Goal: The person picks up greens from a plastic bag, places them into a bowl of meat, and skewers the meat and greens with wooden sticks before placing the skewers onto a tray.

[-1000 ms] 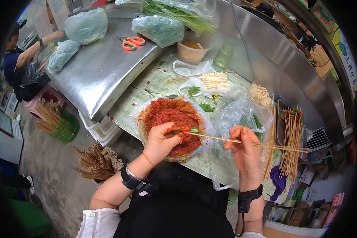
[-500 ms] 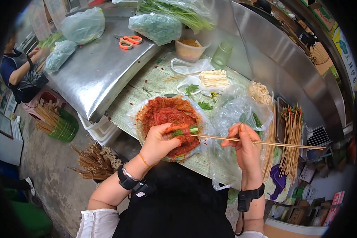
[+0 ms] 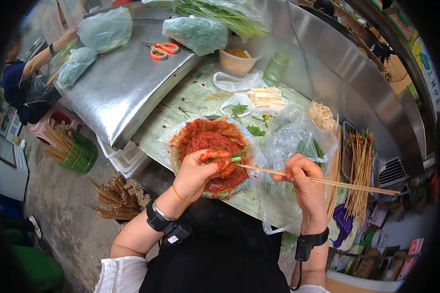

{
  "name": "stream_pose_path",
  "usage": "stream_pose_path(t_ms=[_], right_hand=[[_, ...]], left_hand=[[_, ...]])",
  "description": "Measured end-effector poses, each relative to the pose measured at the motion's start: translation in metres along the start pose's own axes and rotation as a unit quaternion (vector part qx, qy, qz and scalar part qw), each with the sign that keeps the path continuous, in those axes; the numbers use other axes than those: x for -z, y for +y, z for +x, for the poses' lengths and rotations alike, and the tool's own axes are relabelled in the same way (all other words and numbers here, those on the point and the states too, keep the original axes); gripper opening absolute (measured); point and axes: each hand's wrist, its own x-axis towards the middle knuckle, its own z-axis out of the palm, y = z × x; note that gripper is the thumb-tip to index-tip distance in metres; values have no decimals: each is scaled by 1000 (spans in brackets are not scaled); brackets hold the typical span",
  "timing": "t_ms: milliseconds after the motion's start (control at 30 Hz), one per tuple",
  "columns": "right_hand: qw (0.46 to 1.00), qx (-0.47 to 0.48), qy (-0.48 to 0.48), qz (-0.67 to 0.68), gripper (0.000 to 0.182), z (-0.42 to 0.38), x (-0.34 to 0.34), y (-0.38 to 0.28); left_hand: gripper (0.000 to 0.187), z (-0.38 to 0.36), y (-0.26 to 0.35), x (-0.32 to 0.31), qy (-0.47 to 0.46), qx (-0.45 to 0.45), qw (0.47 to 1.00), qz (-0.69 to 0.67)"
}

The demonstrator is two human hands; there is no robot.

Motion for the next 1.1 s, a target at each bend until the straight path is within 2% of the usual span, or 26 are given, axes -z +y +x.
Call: stream_pose_path(t_ms=[33,67,167,267,367,467,600,667,800,867,967,1100], right_hand=[[998,8,-5,-58,38,-2,1,-4],[998,10,-9,-58,38,-5,0,-6],[1000,17,7,12,37,-15,-6,-7],[986,47,14,161,32,-25,-9,10],[987,62,58,137,32,-28,-16,24],[992,43,63,96,32,-33,-19,28],[995,46,38,84,30,-36,-20,22],[988,36,30,147,29,-36,-21,18],[989,28,12,147,30,-33,-32,16],[996,35,-48,65,31,-31,-36,16],[996,26,-80,-2,27,-28,-33,14],[994,14,-104,-35,21,-24,-42,9]], left_hand=[[26,0,2,0,8,-12,1000,1],[27,-1,3,1,17,-24,1000,3],[25,-1,5,-2,36,-40,998,-33],[24,-1,4,-2,65,-43,996,-35],[23,-3,3,-2,70,-43,996,-40],[23,-4,3,-4,74,-46,995,-43],[24,-4,4,-5,68,-58,995,-37],[25,-3,4,-7,77,-73,993,-50],[25,4,-4,-9,99,-75,991,-57],[25,11,-6,-9,101,-86,986,-99],[25,14,-3,-10,116,-86,983,-112],[25,15,-5,-9,114,-78,987,-86]])
